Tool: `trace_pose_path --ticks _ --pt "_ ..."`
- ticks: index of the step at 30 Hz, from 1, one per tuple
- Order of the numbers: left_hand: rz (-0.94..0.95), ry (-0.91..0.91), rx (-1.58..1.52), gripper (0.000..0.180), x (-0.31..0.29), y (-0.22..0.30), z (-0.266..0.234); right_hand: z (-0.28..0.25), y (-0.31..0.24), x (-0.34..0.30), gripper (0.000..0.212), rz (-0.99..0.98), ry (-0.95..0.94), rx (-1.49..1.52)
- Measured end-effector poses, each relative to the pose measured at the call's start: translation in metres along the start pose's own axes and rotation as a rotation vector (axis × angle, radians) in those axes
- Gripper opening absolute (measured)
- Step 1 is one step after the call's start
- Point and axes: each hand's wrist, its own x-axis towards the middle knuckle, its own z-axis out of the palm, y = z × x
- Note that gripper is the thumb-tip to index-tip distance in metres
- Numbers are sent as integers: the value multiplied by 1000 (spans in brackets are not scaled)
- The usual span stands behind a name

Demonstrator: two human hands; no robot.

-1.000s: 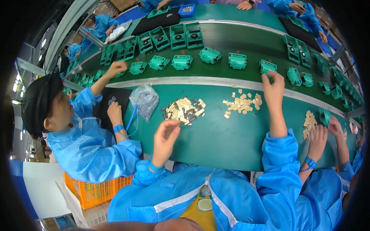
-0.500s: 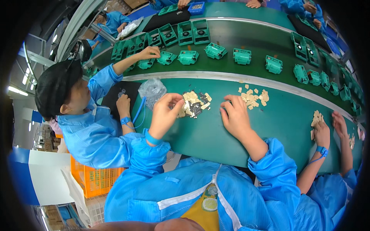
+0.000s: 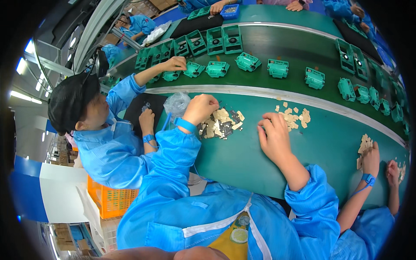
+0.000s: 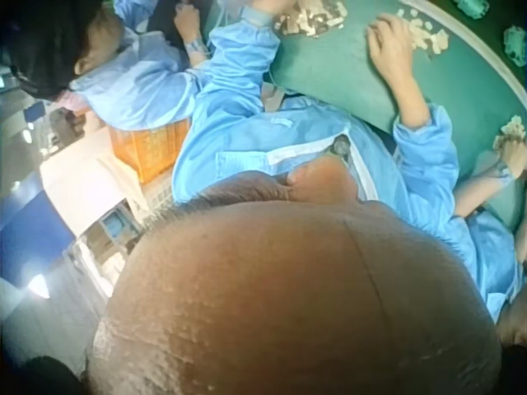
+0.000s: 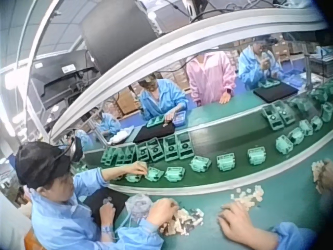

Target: The person assembles small electronic components and circuit board parts into green plastic cases by hand, securing them with small metal fasteners.

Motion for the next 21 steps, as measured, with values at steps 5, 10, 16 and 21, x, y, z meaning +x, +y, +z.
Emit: trace_pose_path --ticks 5,10,16,21 --pt "-31 -82 -16 19 7 1 9 2 3 -1 11 0 -40 14" --pt "35 20 91 18 9 7 20 0 6 -1 11 -2 -29 31" --pt "106 83 -31 14 13 5 22 0 8 -2 11 -1 -32 44" --pt "141 84 -120 14 16 3 26 0 10 -5 11 -3 -27 44"
